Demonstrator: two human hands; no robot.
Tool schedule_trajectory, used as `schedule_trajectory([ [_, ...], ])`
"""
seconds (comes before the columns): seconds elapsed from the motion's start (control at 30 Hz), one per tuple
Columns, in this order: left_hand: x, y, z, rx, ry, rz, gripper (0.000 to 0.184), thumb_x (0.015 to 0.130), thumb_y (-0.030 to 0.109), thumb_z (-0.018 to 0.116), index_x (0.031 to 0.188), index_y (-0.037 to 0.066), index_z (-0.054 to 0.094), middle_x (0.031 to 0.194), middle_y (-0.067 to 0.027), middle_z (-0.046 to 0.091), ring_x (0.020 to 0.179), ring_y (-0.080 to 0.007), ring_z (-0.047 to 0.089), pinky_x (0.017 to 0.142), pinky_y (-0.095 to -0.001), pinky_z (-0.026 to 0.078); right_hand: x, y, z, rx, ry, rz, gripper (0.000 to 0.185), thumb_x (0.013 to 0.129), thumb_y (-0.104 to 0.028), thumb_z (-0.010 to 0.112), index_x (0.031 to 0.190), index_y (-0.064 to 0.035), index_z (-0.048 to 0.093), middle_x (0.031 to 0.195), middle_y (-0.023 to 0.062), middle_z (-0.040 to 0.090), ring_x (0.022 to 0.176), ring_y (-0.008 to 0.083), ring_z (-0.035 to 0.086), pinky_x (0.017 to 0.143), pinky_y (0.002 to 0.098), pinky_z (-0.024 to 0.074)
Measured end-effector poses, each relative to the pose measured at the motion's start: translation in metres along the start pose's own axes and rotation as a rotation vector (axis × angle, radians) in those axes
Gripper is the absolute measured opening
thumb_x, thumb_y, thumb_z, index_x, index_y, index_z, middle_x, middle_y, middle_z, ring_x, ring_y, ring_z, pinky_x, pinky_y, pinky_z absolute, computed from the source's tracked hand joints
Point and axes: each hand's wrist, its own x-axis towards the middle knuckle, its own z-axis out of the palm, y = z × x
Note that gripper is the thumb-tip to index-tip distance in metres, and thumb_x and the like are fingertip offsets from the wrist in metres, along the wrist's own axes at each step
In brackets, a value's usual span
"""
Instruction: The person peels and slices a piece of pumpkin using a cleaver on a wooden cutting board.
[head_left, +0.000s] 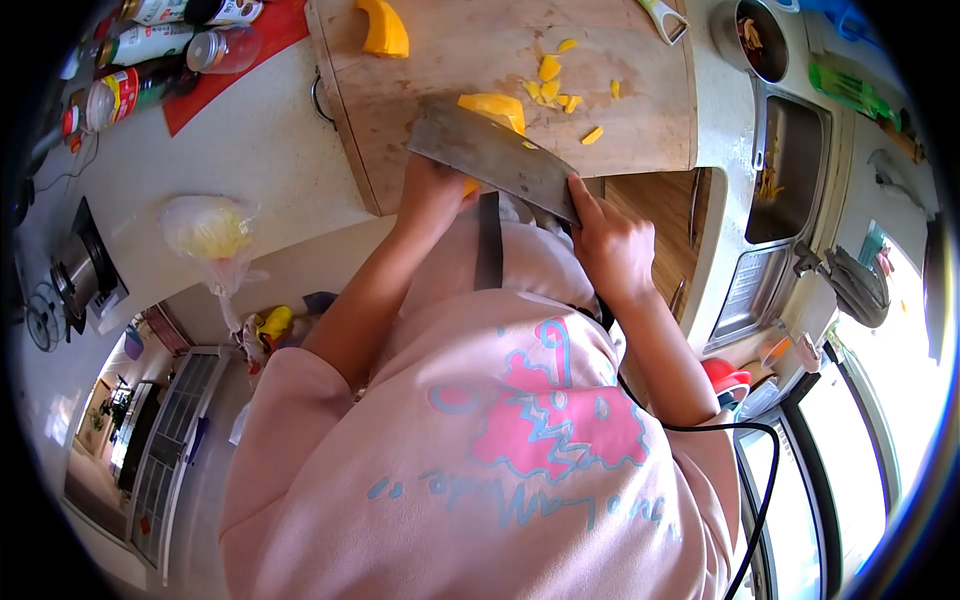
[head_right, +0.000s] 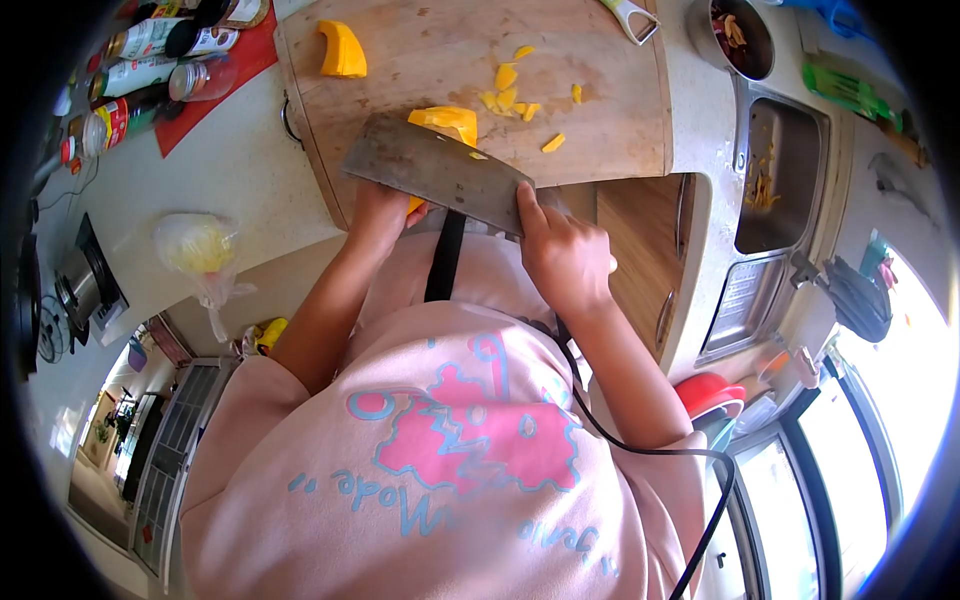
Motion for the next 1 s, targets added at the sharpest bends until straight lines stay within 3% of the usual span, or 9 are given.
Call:
schedule_trajectory([
  [0.17, -0.002, 0.012, 0.006, 0.012, 0.05, -0.067, 0.016, 0.094, 0.018, 0.056, 0.102, 0.005, 0.059, 0.071, -0.0035, 0.058, 0.051, -0.01, 0.054, 0.039, -0.024, 0.04, 0.015, -0.004, -0.004, -0.091, -0.01, -0.078, 0.048, 0.073, -0.007, 0.063, 0.121, -0.0011, 0.063, 0.063, 0.0024, 0.056, 0.052, 0.0181, 0.06, 0.045, 0.0334, 0.0469],
  [0.27, -0.004, 0.023, 0.01, 0.029, 0.031, -0.049, 0.017, 0.098, 0.016, 0.051, 0.086, 0.005, 0.055, 0.059, -0.0041, 0.052, 0.046, -0.0103, 0.047, 0.037, -0.0246, 0.029, 0.023, -0.002, -0.004, -0.119, -0.028, -0.105, 0.047, 0.075, -0.008, 0.061, 0.121, 0.001, 0.061, 0.064, 0.0023, 0.057, 0.052, 0.0181, 0.062, 0.045, 0.0331, 0.0476],
  [0.47, 0.001, 0.025, -0.001, 0.024, -0.05, -0.101, 0.018, 0.1, 0.02, 0.049, 0.09, 0.006, 0.052, 0.064, -0.004, 0.051, 0.049, -0.0095, 0.046, 0.038, -0.0234, 0.029, 0.038, -0.008, -0.006, -0.15, -0.098, -0.11, 0.044, 0.077, -0.008, 0.059, 0.12, 0.0039, 0.06, 0.065, 0.0038, 0.061, 0.053, 0.0194, 0.064, 0.045, 0.0332, 0.0498],
  [0.57, 0.001, 0.028, -0.002, -0.011, -0.074, -0.071, 0.015, 0.096, 0.016, 0.051, 0.097, 0.004, 0.059, 0.068, -0.0059, 0.061, 0.043, -0.0075, 0.043, 0.036, -0.0241, 0.026, 0.045, -0.012, -0.009, -0.165, -0.12, -0.116, 0.044, 0.077, -0.007, 0.059, 0.12, 0.0053, 0.059, 0.066, 0.0046, 0.062, 0.053, 0.02, 0.065, 0.046, 0.0333, 0.051],
  [0.77, 0.001, 0.036, 0.001, -0.07, -0.028, -0.146, 0.025, 0.101, 0.022, 0.043, 0.106, 0.003, 0.059, 0.071, -0.0095, 0.063, 0.043, -0.0072, 0.041, 0.036, -0.0238, 0.025, 0.068, -0.023, -0.007, -0.189, -0.199, -0.121, 0.046, 0.073, -0.004, 0.063, 0.118, 0.0078, 0.061, 0.066, 0.0058, 0.065, 0.055, 0.0201, 0.067, 0.048, 0.032, 0.0522],
  [1.0, 0.002, 0.032, -0.001, -0.036, -0.039, -0.149, 0.03, 0.103, 0.026, 0.041, 0.105, 0.001, 0.058, 0.074, -0.0117, 0.064, 0.043, -0.0083, 0.041, 0.036, -0.0239, 0.027, 0.072, -0.025, -0.002, -0.198, -0.186, -0.155, 0.046, 0.074, -0.005, 0.063, 0.119, 0.0086, 0.06, 0.067, 0.0068, 0.066, 0.058, 0.0205, 0.069, 0.048, 0.0316, 0.0531],
])
